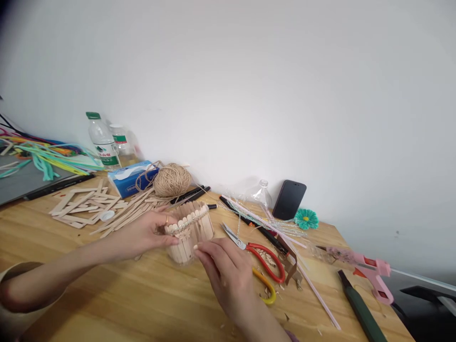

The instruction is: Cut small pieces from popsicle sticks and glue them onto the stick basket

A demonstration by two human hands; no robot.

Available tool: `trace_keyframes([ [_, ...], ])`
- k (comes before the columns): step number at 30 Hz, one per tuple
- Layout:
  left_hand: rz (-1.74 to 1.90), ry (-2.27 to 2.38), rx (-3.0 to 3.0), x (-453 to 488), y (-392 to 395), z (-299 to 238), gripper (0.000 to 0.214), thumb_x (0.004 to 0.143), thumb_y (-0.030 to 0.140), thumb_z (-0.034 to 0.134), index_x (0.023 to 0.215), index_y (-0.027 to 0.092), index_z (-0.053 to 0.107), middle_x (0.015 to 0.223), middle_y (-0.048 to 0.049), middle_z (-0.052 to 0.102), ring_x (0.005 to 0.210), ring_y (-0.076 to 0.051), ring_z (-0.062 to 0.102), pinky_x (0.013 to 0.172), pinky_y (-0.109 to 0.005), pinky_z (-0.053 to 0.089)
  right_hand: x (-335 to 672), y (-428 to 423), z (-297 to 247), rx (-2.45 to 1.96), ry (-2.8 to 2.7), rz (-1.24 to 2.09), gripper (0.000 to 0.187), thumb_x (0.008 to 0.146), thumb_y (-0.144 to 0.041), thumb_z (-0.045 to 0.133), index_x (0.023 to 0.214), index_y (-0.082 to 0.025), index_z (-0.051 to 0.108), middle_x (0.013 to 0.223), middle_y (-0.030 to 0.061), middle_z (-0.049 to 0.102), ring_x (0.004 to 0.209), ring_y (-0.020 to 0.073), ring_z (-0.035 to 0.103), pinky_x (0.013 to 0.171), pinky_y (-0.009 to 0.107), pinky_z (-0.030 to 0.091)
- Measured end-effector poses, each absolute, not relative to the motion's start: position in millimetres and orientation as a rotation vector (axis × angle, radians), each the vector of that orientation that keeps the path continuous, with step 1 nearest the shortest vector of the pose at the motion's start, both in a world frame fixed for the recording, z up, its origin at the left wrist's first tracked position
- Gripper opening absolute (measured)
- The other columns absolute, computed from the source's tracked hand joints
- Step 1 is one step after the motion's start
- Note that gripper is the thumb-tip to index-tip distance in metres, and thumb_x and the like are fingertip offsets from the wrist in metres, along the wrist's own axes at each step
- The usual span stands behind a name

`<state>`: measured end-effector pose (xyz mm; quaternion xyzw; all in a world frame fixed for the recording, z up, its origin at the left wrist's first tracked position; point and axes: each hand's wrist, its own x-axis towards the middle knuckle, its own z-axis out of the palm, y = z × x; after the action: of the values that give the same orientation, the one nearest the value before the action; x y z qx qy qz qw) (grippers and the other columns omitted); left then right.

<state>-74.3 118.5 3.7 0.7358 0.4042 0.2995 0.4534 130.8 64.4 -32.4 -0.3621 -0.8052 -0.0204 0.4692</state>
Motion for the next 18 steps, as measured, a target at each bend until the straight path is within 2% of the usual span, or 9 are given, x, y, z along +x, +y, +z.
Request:
trace_keyframes([
  [3, 0.656, 0.953, 1.662, -74.7, 108.0, 11.2, 0.013, 0.070, 0.031, 0.066, 0.066, 0.019, 0.069, 0.066, 0.0014, 0.065, 0.069, -0.020, 0.058, 0.067, -0.026, 0.045, 123.8, 68.2, -25.4, -0.855, -1.999, -0.080, 0.007, 0.085, -0.009, 0.060, 0.090, -0.014, 0.063, 0.076, 0.0071, 0.068, 0.068, 0.0162, 0.063, 0.059, 0.025, 0.050],
  [5, 0.656, 0.944, 1.613, -74.7, 101.9, 13.8, 0.013, 0.070, 0.030, 0.066, 0.067, 0.018, 0.069, 0.067, 0.0009, 0.064, 0.068, -0.019, 0.056, 0.064, -0.025, 0.044, 119.7, 69.3, -20.6, -0.830, -2.030, -0.104, 0.007, 0.085, -0.010, 0.059, 0.089, -0.014, 0.065, 0.074, 0.0068, 0.068, 0.064, 0.0159, 0.061, 0.057, 0.026, 0.048],
  [13, 0.735, 0.787, 1.579, -78.9, 96.7, 7.6, 0.012, 0.073, 0.028, 0.062, 0.074, 0.017, 0.067, 0.076, -0.0016, 0.065, 0.081, -0.021, 0.057, 0.078, -0.029, 0.042, 113.4, 65.9, -15.9, -0.823, -2.067, -0.108, 0.012, 0.086, -0.011, 0.058, 0.094, -0.012, 0.067, 0.073, 0.0063, 0.064, 0.062, 0.0144, 0.056, 0.054, 0.025, 0.044],
  [18, 0.827, 0.781, 1.486, -76.5, 94.3, -6.4, 0.010, 0.073, 0.026, 0.060, 0.072, 0.017, 0.064, 0.072, -0.0006, 0.060, 0.077, -0.019, 0.053, 0.073, -0.027, 0.041, 109.9, 64.9, -13.3, -0.802, -2.041, -0.129, 0.009, 0.084, -0.010, 0.060, 0.090, -0.011, 0.068, 0.070, 0.0071, 0.065, 0.059, 0.0150, 0.055, 0.052, 0.026, 0.044],
])
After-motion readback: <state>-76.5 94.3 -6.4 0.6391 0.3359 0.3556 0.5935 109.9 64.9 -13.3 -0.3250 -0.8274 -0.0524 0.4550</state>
